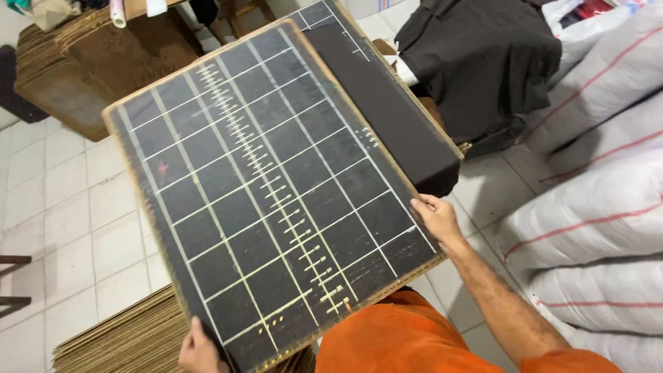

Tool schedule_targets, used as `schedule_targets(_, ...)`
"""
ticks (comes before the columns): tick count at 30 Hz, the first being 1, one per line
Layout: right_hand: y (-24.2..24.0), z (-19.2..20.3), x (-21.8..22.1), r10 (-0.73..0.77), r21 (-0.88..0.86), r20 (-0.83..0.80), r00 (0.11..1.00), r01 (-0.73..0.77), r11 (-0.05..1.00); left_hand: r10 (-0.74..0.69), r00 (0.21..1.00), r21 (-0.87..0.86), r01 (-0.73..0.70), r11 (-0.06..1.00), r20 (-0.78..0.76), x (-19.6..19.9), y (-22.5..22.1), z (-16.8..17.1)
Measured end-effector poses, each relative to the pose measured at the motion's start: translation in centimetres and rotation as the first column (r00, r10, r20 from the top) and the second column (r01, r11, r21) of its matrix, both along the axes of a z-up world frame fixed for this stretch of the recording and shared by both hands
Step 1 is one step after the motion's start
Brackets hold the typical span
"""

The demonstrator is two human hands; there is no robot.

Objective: Placing and aligning fabric panels onto gridded boards for printing

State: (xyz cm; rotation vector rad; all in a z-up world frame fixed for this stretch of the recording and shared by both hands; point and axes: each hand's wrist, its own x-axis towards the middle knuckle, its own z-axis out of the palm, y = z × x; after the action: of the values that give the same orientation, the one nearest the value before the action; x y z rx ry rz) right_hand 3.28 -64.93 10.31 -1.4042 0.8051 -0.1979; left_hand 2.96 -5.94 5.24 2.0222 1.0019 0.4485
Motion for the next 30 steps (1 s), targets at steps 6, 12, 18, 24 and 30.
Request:
schedule_targets(6,-7.1,-0.1,3.8,-0.016,-0.121,-0.083,0.996,0.006,0.993,-0.102,0.995,-0.099,0.104,0.99,0.021,8.0,-6.1,-0.6)
schedule_targets(12,-13.8,-1.5,8.9,-0.004,-0.196,-0.136,0.991,-0.023,0.98,-0.115,0.985,-0.246,0.081,0.966,-0.127,13.0,-14.8,3.5)
schedule_targets(18,-17.3,1.6,14.4,0.14,-0.466,-0.312,0.94,-0.28,0.839,-0.221,0.962,-0.152,0.197,0.969,-0.162,16.7,-20.3,5.5)
schedule_targets(24,-17.8,0.4,16.6,0.209,-0.398,-0.355,0.911,-0.349,0.849,-0.241,0.957,-0.242,0.199,0.95,-0.162,19.7,-20.6,2.9)
schedule_targets(30,-17.1,-2.2,16.3,0.253,-0.506,-0.35,0.902,-0.409,0.759,-0.251,0.955,-0.168,0.224,0.96,-0.156,19.8,-20.3,3.2)
